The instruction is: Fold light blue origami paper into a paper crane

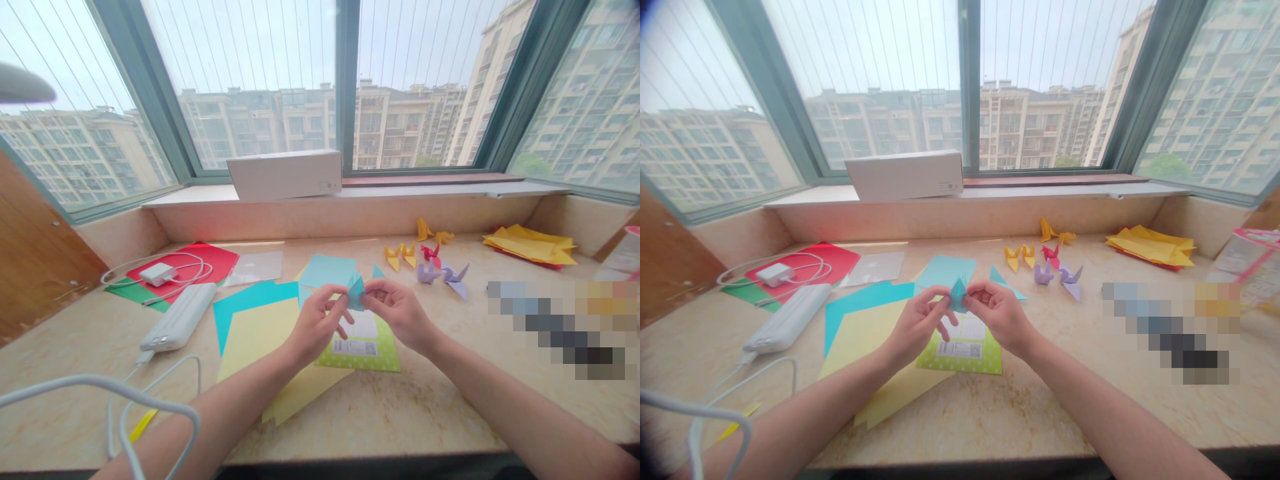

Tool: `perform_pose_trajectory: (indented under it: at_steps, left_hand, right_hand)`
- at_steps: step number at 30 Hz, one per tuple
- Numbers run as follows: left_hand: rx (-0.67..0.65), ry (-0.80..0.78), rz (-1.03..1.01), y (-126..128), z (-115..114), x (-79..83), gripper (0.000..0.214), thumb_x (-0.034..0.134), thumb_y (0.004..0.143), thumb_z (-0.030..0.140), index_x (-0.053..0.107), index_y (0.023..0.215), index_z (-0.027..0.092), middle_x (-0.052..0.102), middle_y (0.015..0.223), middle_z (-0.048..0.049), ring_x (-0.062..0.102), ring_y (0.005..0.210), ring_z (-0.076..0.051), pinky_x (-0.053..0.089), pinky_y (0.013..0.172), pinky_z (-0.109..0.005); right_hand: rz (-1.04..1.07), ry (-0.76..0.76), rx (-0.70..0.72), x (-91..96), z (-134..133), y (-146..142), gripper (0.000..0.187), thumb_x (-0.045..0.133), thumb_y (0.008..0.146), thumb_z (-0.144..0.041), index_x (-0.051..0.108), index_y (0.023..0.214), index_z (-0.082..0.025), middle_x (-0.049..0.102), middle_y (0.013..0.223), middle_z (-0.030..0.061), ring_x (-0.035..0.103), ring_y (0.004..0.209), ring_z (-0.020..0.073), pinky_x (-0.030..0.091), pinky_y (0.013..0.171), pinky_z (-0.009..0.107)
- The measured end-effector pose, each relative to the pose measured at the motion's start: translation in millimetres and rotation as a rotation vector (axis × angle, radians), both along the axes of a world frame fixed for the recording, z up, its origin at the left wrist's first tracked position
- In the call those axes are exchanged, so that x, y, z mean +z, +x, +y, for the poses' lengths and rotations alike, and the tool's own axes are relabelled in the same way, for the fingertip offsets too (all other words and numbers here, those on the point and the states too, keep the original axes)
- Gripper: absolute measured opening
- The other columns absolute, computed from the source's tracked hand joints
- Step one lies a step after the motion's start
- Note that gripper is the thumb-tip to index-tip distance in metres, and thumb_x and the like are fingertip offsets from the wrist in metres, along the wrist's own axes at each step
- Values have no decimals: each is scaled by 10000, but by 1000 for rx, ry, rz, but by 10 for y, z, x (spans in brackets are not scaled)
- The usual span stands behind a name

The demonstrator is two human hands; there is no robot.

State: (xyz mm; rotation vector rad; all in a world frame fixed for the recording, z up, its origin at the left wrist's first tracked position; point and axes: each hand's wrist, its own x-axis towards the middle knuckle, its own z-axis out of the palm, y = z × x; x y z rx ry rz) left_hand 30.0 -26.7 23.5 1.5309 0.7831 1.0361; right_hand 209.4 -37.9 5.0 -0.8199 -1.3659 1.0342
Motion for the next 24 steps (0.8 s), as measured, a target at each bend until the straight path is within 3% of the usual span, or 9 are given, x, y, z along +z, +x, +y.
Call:
perform_pose_trajectory:
  at_steps: [11,19,24]
  left_hand:
    - [-55,-176,-241,16,18,12,306,775,769,378,671,924,135,699,695,-19,673,681,-140,582,763,-321]
    - [-29,-120,-200,-13,-1,26,264,761,790,371,698,897,137,673,679,-7,611,630,-107,486,648,-230]
    - [23,-44,-179,9,-4,39,245,796,756,330,676,859,143,650,679,3,568,628,-94,433,584,-196]
  right_hand:
    - [-62,135,37,71,-14,53,159,754,800,-400,766,844,-247,619,973,55,614,898,187,522,797,359]
    - [-104,152,80,58,-24,93,88,711,836,-300,783,868,-261,608,1016,64,582,1004,207,475,890,374]
    - [-141,140,59,67,-44,78,120,652,881,-298,750,930,-249,598,1043,55,585,960,178,481,855,338]
